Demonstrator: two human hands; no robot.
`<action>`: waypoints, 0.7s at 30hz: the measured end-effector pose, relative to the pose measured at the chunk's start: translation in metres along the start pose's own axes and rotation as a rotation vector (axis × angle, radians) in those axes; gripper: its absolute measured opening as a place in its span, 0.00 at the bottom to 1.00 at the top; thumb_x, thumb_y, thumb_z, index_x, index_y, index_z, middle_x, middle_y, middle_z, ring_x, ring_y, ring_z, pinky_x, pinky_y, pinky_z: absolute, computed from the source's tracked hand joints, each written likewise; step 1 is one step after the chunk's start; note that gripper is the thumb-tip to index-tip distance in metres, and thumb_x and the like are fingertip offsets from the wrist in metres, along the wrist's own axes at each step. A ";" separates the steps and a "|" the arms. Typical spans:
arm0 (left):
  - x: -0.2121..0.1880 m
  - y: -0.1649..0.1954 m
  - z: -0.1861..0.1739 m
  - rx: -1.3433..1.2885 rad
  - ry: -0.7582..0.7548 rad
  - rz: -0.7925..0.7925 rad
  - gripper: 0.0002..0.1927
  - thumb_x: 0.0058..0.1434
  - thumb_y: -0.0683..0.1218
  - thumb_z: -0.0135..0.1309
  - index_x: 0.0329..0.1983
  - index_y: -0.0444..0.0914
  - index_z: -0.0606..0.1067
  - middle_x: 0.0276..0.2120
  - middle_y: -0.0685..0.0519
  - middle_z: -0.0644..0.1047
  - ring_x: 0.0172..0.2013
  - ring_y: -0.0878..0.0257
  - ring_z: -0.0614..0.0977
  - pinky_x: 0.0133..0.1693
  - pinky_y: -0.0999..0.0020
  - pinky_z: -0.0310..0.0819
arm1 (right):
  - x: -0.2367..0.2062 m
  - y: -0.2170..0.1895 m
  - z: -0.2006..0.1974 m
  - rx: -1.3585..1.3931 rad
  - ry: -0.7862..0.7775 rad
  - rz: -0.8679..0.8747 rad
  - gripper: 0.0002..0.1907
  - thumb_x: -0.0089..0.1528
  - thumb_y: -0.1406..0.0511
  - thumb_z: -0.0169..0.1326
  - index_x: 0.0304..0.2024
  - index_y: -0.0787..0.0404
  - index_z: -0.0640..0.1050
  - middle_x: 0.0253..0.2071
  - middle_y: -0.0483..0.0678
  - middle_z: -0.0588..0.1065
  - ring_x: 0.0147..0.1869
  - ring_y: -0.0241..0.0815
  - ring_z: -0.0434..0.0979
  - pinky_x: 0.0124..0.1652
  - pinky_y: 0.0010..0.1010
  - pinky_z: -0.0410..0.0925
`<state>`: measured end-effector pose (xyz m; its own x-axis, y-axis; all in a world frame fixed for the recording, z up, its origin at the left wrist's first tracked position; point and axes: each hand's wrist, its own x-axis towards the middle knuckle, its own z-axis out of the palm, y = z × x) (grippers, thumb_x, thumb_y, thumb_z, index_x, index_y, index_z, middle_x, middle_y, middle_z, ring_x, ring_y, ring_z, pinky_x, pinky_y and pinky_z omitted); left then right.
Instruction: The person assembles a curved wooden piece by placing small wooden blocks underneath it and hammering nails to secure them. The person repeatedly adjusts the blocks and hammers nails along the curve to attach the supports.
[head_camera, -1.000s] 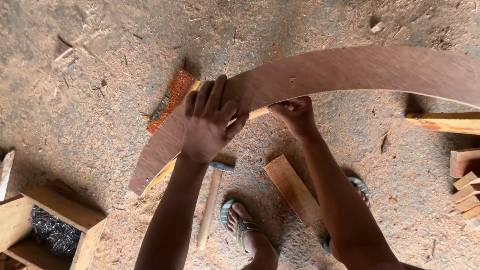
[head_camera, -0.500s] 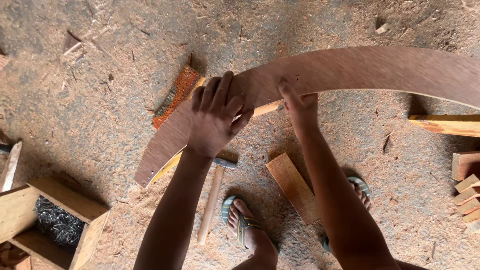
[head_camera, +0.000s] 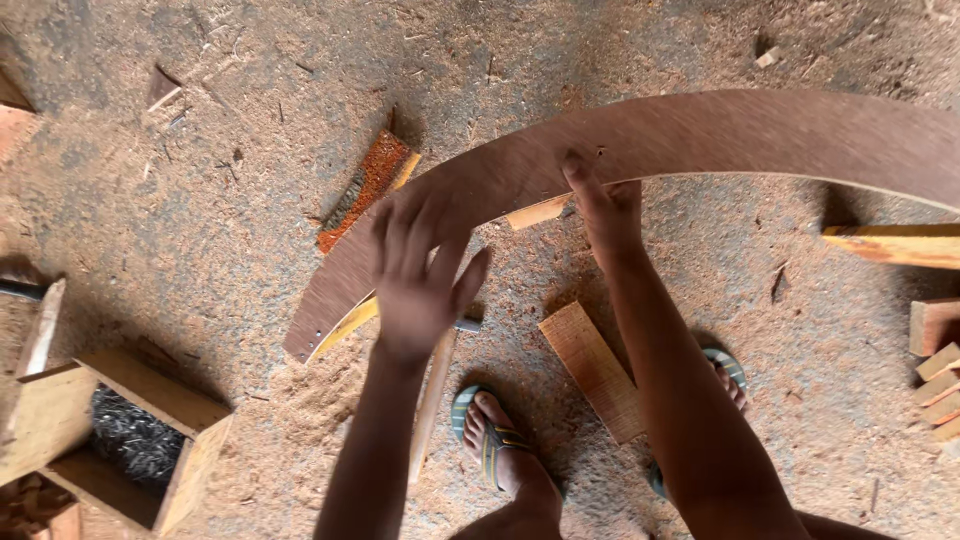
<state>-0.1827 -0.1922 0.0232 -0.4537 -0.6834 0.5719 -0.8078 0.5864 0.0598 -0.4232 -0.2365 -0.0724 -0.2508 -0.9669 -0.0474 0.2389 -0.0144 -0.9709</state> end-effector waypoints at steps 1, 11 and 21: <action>-0.026 0.001 0.000 0.016 0.054 -0.019 0.13 0.71 0.51 0.59 0.44 0.35 0.78 0.51 0.42 0.78 0.54 0.45 0.81 0.54 0.45 0.78 | 0.000 0.002 -0.001 0.003 0.004 0.017 0.21 0.62 0.48 0.63 0.42 0.56 0.75 0.31 0.39 0.72 0.29 0.30 0.68 0.29 0.24 0.66; -0.248 0.041 0.022 0.035 -0.635 -0.745 0.42 0.48 0.52 0.65 0.66 0.36 0.65 0.50 0.40 0.78 0.47 0.46 0.81 0.47 0.48 0.78 | 0.000 0.018 -0.010 -0.068 -0.017 0.022 0.23 0.66 0.49 0.63 0.33 0.56 0.70 0.26 0.38 0.67 0.28 0.32 0.65 0.33 0.29 0.64; -0.210 0.066 -0.021 -0.374 -0.707 -1.188 0.25 0.58 0.48 0.60 0.57 0.40 0.69 0.36 0.42 0.84 0.36 0.47 0.88 0.38 0.52 0.81 | 0.000 0.009 -0.005 0.038 -0.016 -0.055 0.11 0.64 0.57 0.60 0.43 0.54 0.77 0.37 0.39 0.77 0.41 0.30 0.76 0.42 0.25 0.71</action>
<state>-0.1327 -0.0004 -0.0760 0.2305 -0.8449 -0.4827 -0.7396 -0.4745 0.4773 -0.4257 -0.2354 -0.0825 -0.2498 -0.9682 0.0099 0.2608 -0.0771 -0.9623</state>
